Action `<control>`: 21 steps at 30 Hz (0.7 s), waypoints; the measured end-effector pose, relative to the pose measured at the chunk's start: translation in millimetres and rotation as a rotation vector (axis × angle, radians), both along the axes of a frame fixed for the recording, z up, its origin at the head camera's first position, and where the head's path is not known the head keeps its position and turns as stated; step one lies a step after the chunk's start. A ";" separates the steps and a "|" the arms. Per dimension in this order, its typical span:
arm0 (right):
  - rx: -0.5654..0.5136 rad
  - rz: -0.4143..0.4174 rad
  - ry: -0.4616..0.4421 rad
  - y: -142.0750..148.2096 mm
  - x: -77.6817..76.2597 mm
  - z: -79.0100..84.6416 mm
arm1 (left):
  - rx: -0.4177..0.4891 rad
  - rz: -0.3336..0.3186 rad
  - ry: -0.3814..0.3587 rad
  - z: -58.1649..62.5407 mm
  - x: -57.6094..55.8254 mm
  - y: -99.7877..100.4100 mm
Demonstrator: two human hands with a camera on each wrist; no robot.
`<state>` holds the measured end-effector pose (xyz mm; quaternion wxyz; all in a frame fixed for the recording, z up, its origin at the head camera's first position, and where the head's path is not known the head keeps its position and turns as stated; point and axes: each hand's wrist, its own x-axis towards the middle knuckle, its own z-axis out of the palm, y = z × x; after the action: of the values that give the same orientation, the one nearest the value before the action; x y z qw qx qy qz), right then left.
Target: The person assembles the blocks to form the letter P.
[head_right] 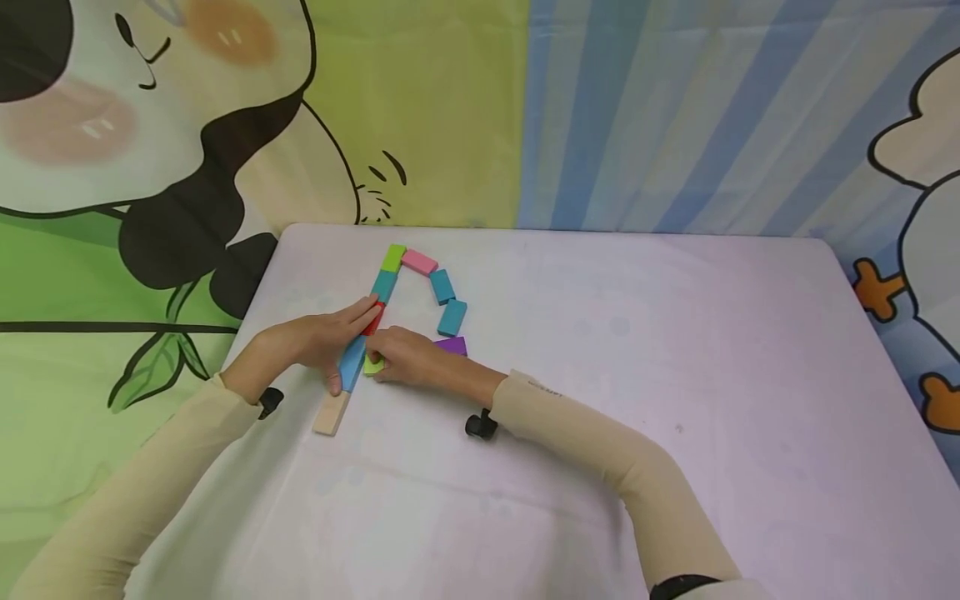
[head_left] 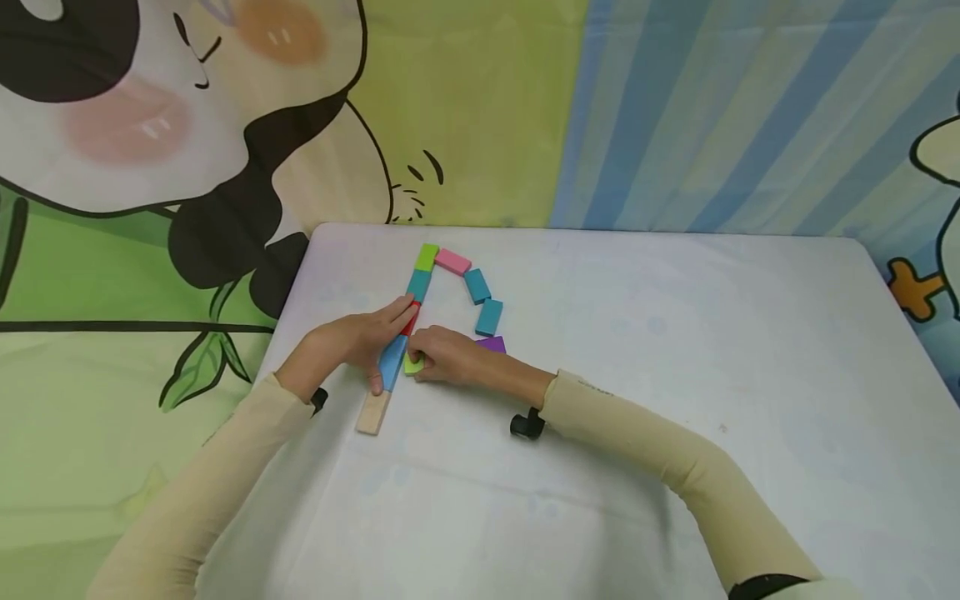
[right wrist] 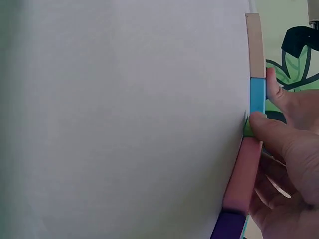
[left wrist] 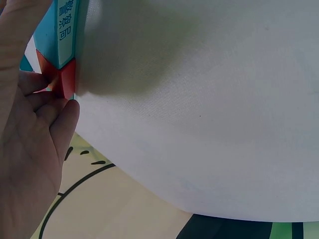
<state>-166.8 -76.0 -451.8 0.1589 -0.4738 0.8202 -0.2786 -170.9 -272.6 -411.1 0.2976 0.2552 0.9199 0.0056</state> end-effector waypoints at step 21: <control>0.362 0.083 0.313 87.9 -27.8 23.1 | -0.069 0.022 -0.007 -1.9 -0.3 3.1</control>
<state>-194.6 11.9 -428.7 0.1234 -0.5084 0.8511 -0.0436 -171.2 -269.5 -413.0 0.3096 0.2345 0.9212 -0.0220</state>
